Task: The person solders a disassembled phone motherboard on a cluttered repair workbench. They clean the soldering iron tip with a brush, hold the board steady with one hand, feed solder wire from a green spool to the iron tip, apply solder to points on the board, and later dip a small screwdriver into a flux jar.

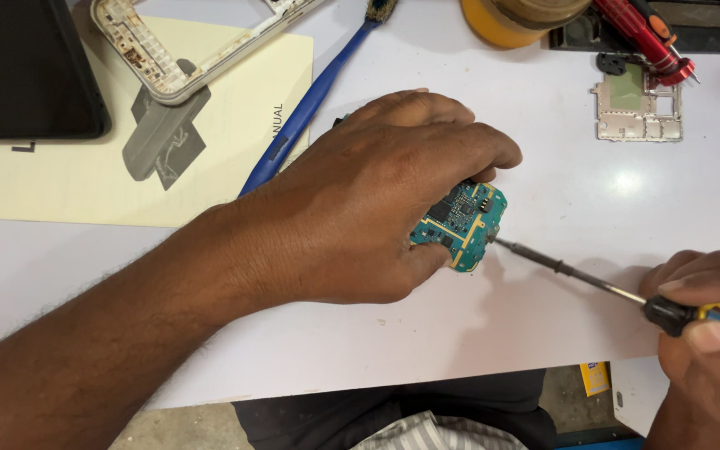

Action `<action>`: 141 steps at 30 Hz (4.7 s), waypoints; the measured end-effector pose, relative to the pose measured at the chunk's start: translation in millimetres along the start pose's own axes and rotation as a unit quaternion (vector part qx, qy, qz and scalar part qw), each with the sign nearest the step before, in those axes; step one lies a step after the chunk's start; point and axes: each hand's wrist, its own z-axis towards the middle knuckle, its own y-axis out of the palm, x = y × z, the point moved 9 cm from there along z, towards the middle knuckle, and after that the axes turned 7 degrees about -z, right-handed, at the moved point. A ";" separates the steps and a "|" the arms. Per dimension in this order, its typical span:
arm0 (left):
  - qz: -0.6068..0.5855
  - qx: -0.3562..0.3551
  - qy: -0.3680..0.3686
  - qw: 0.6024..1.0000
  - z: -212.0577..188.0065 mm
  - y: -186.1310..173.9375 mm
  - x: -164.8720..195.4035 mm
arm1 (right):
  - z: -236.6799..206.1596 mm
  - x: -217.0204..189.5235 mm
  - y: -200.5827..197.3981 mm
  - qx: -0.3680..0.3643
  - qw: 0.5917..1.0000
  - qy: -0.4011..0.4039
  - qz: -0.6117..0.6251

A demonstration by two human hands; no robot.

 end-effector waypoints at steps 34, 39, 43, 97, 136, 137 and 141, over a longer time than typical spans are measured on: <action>0.002 -0.006 -0.008 1.000 0.5 0.2 -0.4 | -8.1 20.5 -9.1 0.006 0.998 -0.027 0.050; 0.011 0.000 0.006 1.000 1.5 0.4 1.0 | -7.4 29.3 -11.7 0.017 0.998 -0.005 0.060; 0.007 -0.004 -0.004 1.000 1.2 0.7 -0.5 | -8.2 27.7 -11.1 0.017 0.998 -0.012 0.063; 0.003 -0.005 0.001 1.000 0.1 -0.8 1.6 | -15.5 24.4 -6.4 0.029 0.997 -0.008 0.077; 0.069 -0.022 -0.001 0.997 -3.0 -13.3 15.0 | -133.9 62.4 9.8 0.145 0.804 0.184 0.546; 0.081 -0.028 -0.007 0.996 -2.8 -13.0 13.7 | -141.5 72.5 6.7 0.170 0.850 0.220 0.448; 0.081 -0.013 0.007 0.997 -0.9 -15.9 14.5 | -143.8 77.6 18.6 0.174 0.755 0.201 0.599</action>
